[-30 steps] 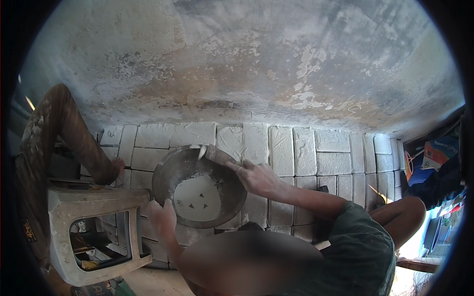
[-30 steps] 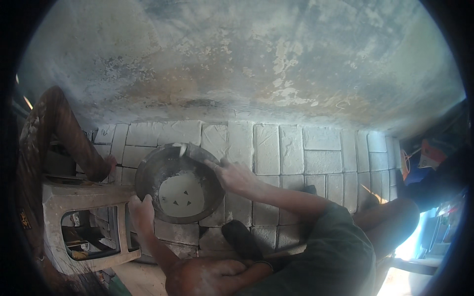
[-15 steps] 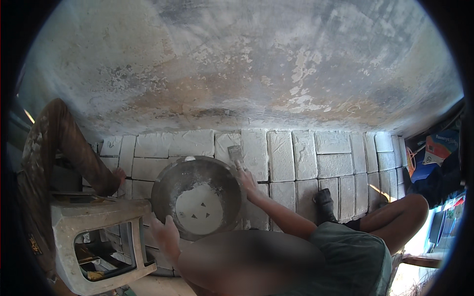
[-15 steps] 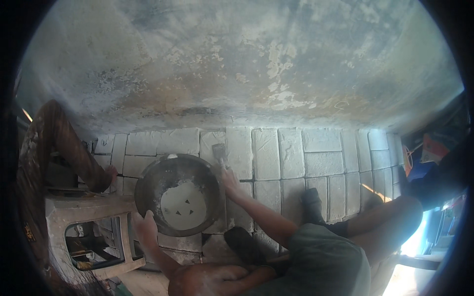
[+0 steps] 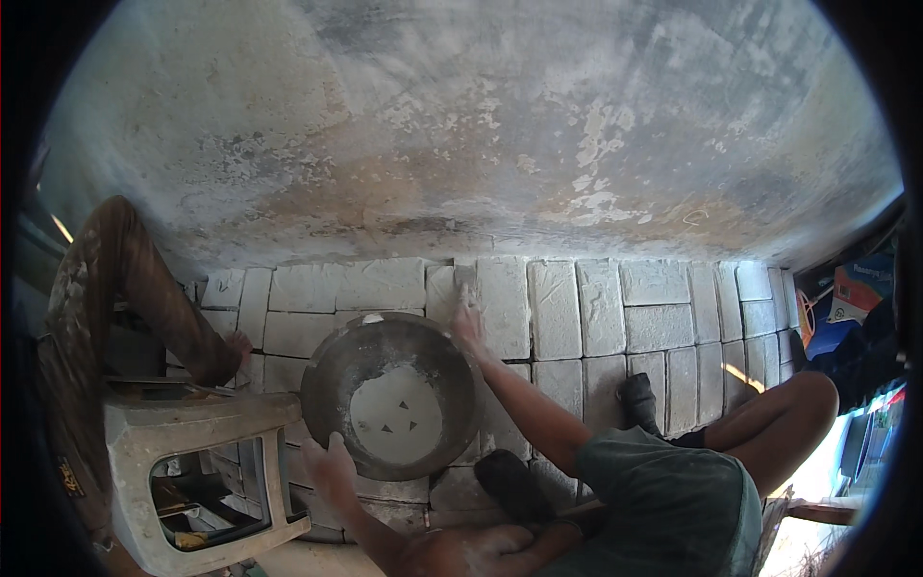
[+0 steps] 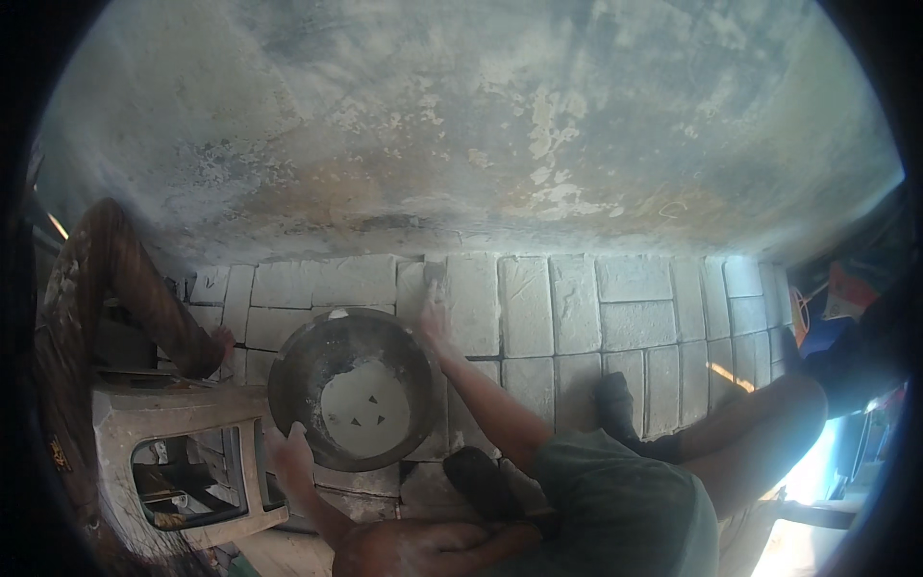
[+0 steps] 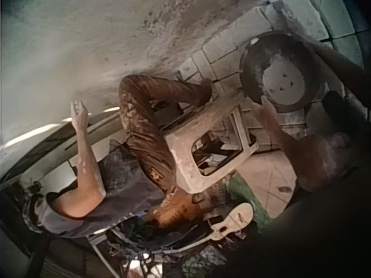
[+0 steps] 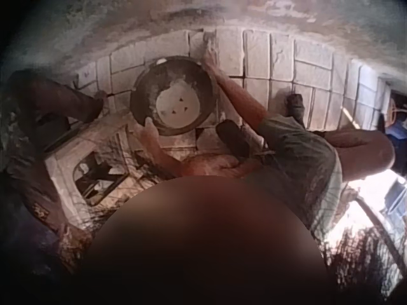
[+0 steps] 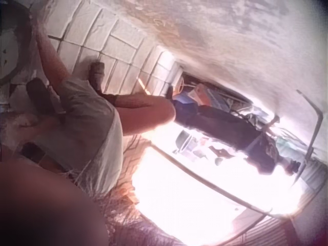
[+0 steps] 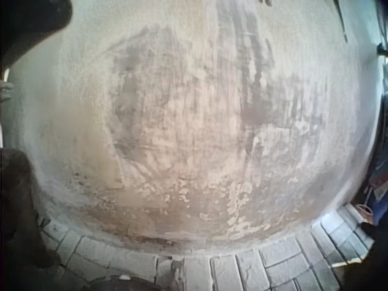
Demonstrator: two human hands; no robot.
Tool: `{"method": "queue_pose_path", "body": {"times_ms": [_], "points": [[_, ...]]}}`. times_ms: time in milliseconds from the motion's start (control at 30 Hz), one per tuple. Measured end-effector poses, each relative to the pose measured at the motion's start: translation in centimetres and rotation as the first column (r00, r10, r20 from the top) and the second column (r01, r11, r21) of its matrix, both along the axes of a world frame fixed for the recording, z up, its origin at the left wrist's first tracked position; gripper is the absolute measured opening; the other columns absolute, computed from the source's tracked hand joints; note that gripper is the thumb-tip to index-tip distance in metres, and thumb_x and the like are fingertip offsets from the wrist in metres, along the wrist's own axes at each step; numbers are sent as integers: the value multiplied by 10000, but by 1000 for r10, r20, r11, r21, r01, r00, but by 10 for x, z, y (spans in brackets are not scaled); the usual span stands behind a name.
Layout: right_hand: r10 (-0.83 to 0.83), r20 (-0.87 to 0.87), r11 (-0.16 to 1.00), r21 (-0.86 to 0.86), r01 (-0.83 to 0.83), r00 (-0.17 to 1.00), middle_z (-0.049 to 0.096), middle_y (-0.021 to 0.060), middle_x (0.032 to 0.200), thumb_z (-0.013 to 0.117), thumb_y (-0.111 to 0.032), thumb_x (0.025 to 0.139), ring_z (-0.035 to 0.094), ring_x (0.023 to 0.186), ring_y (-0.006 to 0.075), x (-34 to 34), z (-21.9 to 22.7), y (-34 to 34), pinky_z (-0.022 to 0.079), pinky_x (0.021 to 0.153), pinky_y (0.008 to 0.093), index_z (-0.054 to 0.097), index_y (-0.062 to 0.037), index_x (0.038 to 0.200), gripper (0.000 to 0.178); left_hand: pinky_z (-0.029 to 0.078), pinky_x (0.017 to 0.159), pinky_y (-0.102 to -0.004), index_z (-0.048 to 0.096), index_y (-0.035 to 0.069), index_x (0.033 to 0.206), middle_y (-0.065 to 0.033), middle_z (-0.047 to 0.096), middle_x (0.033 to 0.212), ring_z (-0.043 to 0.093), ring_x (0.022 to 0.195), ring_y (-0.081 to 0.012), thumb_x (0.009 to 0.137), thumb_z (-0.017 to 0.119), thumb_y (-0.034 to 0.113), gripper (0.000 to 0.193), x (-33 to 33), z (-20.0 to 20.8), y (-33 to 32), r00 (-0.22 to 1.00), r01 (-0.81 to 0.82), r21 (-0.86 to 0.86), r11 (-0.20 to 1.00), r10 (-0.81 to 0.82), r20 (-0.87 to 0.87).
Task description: The person is applying white grout or plaster to the gaps between stone blocks on a wall using a putty knife.
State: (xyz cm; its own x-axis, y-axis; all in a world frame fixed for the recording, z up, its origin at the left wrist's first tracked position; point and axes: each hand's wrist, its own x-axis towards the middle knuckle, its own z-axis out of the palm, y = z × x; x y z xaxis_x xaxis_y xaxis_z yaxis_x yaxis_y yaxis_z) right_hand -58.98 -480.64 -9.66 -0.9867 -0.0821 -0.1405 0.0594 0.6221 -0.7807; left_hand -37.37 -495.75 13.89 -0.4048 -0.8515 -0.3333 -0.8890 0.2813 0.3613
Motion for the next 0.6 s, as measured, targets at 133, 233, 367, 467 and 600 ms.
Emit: {"method": "queue_pose_path", "body": {"times_ms": [133,233,367,467,600], "points": [[3,-55,998,62,0,998,513,319,1074,517,-97,778,549,945,441,9,9,10,447,798,466,140,15,1398,734,378,897,-454,485,-79,1098,-268,513,1098,492,1043,-405,787,509,248,452,7,-13,-7,999,32,-60,998,-32,-12],[62,-101,987,153,-46,993,498,318,1093,489,-60,800,536,932,464,18,27,21,440,796,479,149,-43,1411,700,381,894,-461,493,-77,1095,-270,516,1096,495,1037,-406,784,511,251,453,0,-2,-4,1000,-5,-30,1000,5,1],[277,-172,947,213,-239,945,514,289,965,437,-33,835,547,774,450,33,110,50,444,676,508,186,-69,1403,622,381,889,-456,508,-66,1086,-267,521,1086,495,1039,-406,762,533,246,450,-3,2,-9,999,0,-46,999,2,34],[514,-241,854,230,-466,823,510,253,897,416,-83,855,539,630,410,50,151,72,441,555,491,196,-80,1402,589,378,889,-442,510,-53,1092,-254,525,1090,493,1047,-398,745,545,241,456,-10,2,-14,1000,15,-44,999,-15,-5],[757,-233,649,382,-659,610,540,220,878,445,-95,865,535,506,349,71,161,76,438,439,438,255,-134,1395,564,376,898,-474,519,-85,1042,-280,500,1099,476,1057,-415,788,514,261,429,-21,5,-13,999,45,-71,996,-43,28]]}}
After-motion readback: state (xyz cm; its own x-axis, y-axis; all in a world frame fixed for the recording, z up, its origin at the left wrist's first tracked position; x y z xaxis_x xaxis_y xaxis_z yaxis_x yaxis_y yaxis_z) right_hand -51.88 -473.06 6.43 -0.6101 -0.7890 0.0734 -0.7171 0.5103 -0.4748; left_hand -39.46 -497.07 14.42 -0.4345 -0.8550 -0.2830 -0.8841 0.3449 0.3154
